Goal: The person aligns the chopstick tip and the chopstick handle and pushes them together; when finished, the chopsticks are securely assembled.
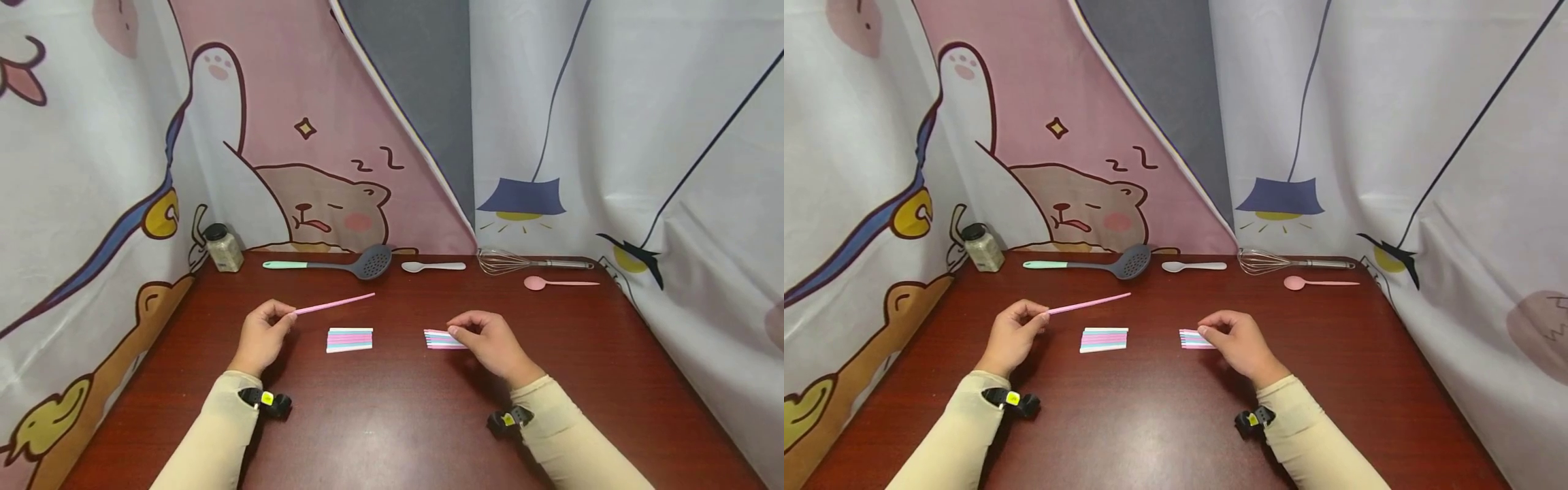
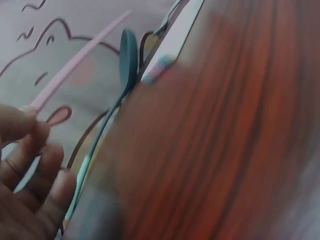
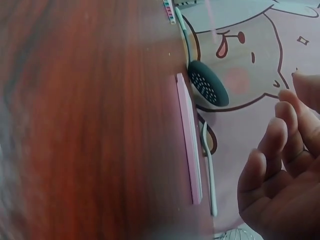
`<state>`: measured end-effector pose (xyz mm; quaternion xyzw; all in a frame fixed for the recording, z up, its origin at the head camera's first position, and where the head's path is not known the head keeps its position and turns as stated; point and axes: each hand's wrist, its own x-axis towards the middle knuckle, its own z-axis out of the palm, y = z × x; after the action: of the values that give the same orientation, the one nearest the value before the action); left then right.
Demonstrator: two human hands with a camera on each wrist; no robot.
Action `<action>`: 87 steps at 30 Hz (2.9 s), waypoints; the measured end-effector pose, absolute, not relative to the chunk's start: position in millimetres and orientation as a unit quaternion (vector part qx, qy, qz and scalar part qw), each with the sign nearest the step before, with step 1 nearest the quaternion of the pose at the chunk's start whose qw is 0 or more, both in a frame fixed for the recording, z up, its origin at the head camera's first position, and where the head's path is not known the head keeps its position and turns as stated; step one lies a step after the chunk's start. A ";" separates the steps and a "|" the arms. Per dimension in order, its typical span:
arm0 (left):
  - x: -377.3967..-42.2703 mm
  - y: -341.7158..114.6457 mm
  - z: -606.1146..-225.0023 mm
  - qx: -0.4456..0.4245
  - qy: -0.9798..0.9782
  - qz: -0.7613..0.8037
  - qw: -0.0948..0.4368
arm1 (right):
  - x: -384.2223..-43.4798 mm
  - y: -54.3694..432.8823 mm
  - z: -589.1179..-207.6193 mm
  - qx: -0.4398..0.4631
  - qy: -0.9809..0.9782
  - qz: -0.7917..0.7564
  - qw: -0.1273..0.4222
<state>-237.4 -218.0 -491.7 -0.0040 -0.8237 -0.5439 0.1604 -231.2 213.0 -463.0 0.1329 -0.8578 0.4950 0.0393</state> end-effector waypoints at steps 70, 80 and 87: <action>-218.9 -173.1 -480.0 -0.118 -0.939 -0.323 -0.008 | -243.4 234.4 -472.8 0.114 -0.906 0.389 -0.120; -223.8 -167.5 -479.2 -0.101 -0.951 -0.291 -0.013 | -243.9 235.1 -470.8 0.116 -0.905 0.391 -0.123; -224.6 -164.5 -476.9 -0.084 -0.952 -0.292 -0.032 | -243.7 234.0 -470.1 0.119 -0.905 0.390 -0.122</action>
<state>-224.6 -164.5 -476.9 -0.0838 -0.9521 -0.2922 -0.0322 -243.7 234.0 -470.1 0.1191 -0.9050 0.3898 -0.1222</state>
